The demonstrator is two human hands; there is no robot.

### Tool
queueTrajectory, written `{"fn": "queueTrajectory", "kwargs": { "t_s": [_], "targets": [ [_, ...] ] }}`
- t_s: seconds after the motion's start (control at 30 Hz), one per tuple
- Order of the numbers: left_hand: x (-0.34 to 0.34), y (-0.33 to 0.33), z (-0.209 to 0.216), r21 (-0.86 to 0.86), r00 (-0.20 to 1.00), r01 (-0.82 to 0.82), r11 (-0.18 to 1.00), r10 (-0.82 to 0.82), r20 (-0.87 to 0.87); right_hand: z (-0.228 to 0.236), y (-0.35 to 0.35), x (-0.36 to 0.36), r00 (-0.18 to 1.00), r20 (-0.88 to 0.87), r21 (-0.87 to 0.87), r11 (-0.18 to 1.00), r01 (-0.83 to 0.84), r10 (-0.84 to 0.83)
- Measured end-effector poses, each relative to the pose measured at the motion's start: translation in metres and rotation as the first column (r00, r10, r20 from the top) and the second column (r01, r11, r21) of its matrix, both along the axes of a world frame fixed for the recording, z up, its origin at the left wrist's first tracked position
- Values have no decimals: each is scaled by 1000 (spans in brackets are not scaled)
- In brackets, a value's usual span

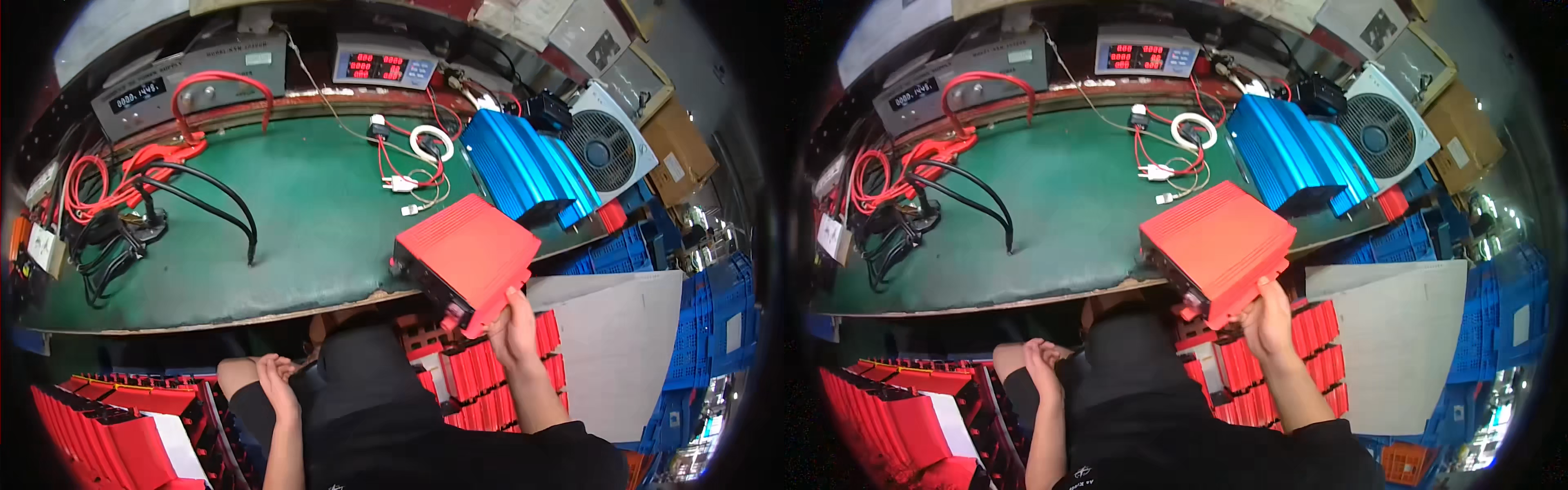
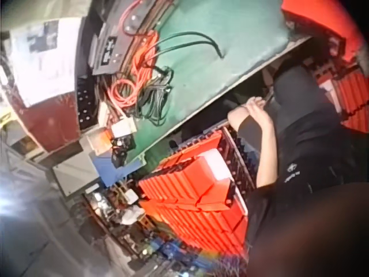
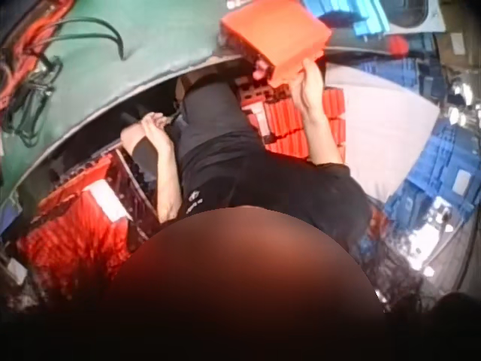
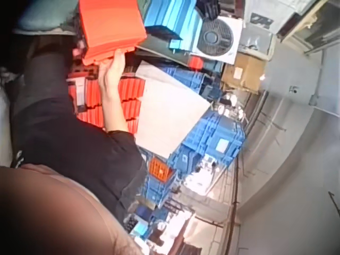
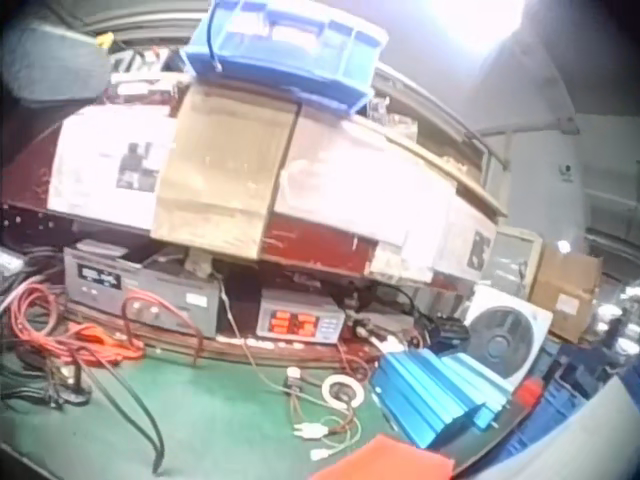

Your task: Testing electrical power inverters by connecting them to measurement equipment and checking values.

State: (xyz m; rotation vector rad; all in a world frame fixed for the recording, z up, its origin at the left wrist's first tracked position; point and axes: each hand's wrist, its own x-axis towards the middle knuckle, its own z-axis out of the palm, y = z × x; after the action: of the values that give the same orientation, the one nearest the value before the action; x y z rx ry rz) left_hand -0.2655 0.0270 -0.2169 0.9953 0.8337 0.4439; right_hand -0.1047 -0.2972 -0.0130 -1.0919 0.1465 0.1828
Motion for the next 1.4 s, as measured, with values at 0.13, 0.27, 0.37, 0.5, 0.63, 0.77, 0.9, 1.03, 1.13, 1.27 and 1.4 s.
{"fn": "queueTrajectory", "kwargs": {
  "t_s": [0.13, 0.27, 0.37, 0.5, 0.63, 0.77, 0.9, 1.03, 1.13, 1.27, 1.4],
  "targets": [
    [-1, -3, 36, 364, 987, 153, 919, -158, -16, -12, 10, -2, 974, -145, 237, 962, -139, 176],
    [14, -13, 90, 877, 904, 241, 416, -424, -47, -32, 42, -25, 919, -53, 331, 875, -353, 391],
    [46, -5, 127, 987, 882, 158, 30, -454, -127, -4, 75, -43, 872, -113, 289, 856, -429, 476],
    [94, -1, 164, 919, 744, -96, 382, -586, 321, -35, 98, -46, 824, 26, 334, 771, -542, 567],
    [111, 36, 150, 244, 619, 555, 795, -591, 518, 2, 80, -68, 851, -17, 182, 839, -513, 525],
    [100, 31, 149, 691, 544, 176, 701, -654, 526, -3, 62, -66, 685, 576, -577, 815, -44, 445],
    [66, 26, 145, 697, 871, 10, 717, -348, 346, -3, 50, -70, 634, 652, -672, 703, 232, 415],
    [57, -36, 216, 392, 828, 214, 895, -379, 413, -15, 47, -59, 660, 598, -724, 660, 201, 455],
    [47, -34, 217, 310, 850, 341, 888, -432, 301, -40, 57, -34, 658, 285, -573, 674, -466, 697],
    [21, -9, 207, 77, 890, 447, 891, -452, 59, -59, 88, -20, 416, 157, -512, 434, -741, 896],
    [-4, 14, 193, -223, 956, 163, 961, -209, -206, -53, 92, -44, 521, -12, -139, 514, -846, 853]
  ]
}}
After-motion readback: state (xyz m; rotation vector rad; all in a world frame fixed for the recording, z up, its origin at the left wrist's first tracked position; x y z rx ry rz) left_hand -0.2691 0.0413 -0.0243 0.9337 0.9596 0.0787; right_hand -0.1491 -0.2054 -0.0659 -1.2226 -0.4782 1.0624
